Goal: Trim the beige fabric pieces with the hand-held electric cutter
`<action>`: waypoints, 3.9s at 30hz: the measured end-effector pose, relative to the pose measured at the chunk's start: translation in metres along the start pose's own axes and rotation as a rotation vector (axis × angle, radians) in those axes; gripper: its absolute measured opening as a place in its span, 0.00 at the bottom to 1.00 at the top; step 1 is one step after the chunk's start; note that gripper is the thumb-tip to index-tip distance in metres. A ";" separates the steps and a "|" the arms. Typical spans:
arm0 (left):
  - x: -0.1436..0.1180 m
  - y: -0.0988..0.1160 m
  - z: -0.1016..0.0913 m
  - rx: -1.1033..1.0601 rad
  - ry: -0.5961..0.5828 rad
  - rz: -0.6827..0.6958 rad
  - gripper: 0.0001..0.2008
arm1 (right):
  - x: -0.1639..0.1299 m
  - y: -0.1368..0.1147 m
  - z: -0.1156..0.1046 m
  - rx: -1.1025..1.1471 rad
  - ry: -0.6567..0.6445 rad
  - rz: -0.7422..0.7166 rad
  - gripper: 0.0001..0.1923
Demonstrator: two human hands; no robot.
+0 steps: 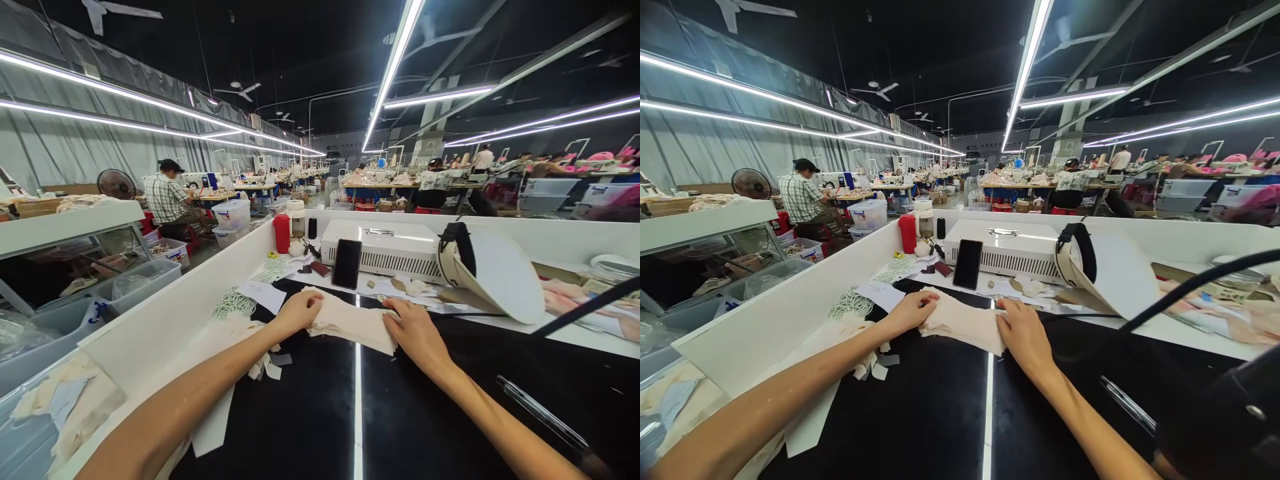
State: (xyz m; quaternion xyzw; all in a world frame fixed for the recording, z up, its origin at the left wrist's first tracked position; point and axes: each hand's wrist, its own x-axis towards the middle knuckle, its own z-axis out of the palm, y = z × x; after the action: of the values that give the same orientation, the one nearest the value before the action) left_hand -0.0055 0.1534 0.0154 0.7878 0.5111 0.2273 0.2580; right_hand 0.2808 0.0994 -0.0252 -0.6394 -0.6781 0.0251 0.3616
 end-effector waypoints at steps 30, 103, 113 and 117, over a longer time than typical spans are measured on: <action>-0.132 -0.065 -0.118 0.307 0.056 -0.266 0.17 | -0.107 -0.104 -0.024 0.354 -0.388 -0.223 0.12; -0.180 0.035 0.029 0.429 -0.012 1.012 0.17 | -0.131 -0.087 -0.037 0.091 -0.394 -0.193 0.20; -0.182 0.034 0.041 0.394 -0.040 1.023 0.19 | -0.114 -0.048 -0.049 -0.421 -0.042 -0.368 0.26; -0.184 0.036 0.038 0.376 -0.060 1.007 0.17 | -0.122 -0.054 -0.053 -0.457 0.033 -0.464 0.33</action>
State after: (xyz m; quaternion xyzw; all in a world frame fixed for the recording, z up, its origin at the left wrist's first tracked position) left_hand -0.0258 -0.0352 -0.0080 0.9741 0.0943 0.2049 -0.0141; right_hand 0.2529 -0.0409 -0.0158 -0.5325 -0.7880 -0.2212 0.2159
